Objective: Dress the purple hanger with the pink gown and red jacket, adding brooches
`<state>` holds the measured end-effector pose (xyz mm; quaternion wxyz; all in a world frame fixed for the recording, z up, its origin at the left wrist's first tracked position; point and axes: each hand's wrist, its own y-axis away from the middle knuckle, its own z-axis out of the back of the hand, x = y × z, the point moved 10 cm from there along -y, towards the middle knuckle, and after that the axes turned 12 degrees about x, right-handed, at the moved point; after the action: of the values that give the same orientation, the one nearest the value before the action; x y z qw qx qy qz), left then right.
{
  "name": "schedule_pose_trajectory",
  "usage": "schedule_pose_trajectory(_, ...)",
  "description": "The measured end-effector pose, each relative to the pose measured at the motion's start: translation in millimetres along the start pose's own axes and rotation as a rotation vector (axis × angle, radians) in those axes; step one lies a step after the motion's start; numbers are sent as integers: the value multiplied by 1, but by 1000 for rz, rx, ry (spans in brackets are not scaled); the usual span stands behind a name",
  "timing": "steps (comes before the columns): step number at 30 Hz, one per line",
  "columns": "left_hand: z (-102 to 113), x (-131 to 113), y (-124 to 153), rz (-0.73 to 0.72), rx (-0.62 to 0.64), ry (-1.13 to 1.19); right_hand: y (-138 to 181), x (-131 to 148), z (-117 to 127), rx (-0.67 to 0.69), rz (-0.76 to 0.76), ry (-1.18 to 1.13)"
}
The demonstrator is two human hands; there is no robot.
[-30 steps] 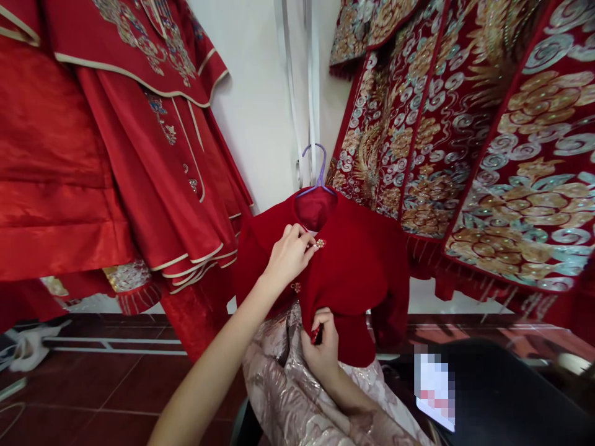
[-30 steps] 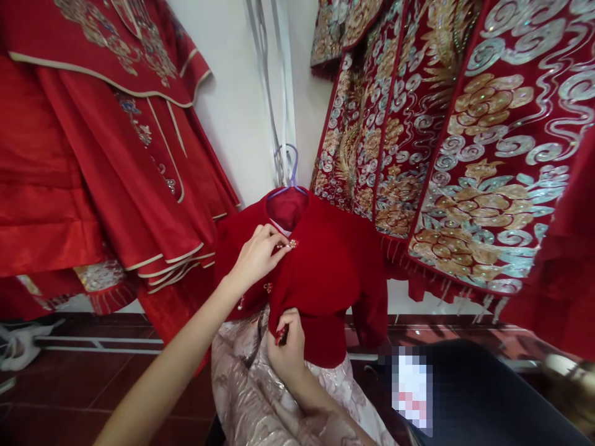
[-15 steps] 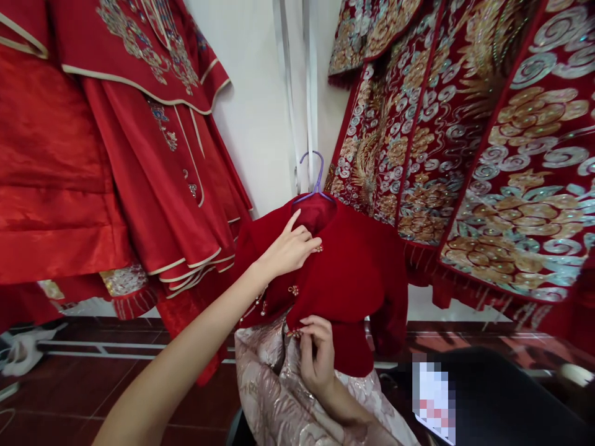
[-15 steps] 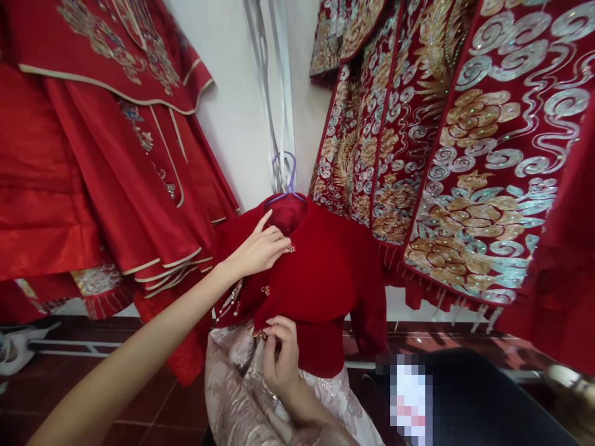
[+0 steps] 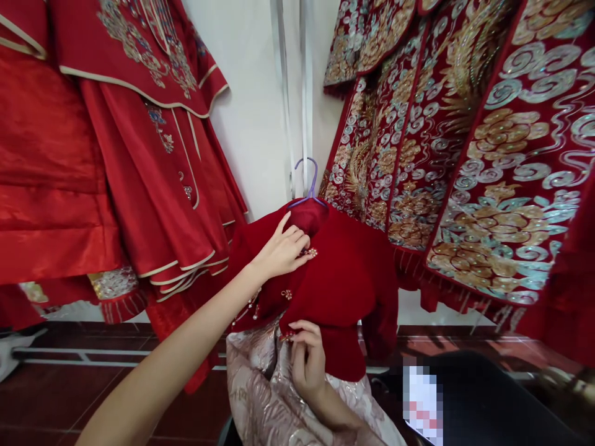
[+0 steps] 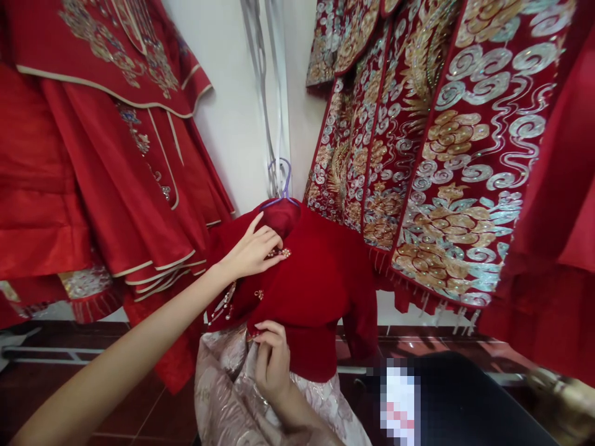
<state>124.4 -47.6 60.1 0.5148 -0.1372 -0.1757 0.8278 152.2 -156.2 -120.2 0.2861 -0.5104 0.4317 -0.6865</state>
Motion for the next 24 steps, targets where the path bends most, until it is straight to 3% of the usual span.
schedule_pose_trajectory(3, -1, -2, 0, 12, 44, -38, -2, 8, 3, -3, 37, 4)
schedule_pose_trajectory(6, 1, 3, 3, 77, 34, -64, -24, 19, 16, -48, 58, 41)
schedule_pose_trajectory(12, 23, 10, 24, 137, -63, -77, -137, 9, 53, -153, -121, 372)
schedule_pose_trajectory(15, 33, 13, 41, 144, -95, -175, -173, -12, 57, -99, -165, 560)
schedule_pose_trajectory(19, 42, 32, 64, 239, -181, -334, -173, -33, 69, 21, -181, 730)
schedule_pose_trajectory(24, 32, 56, 75, 535, -258, -523, -162, -38, 120, 110, -180, 813)
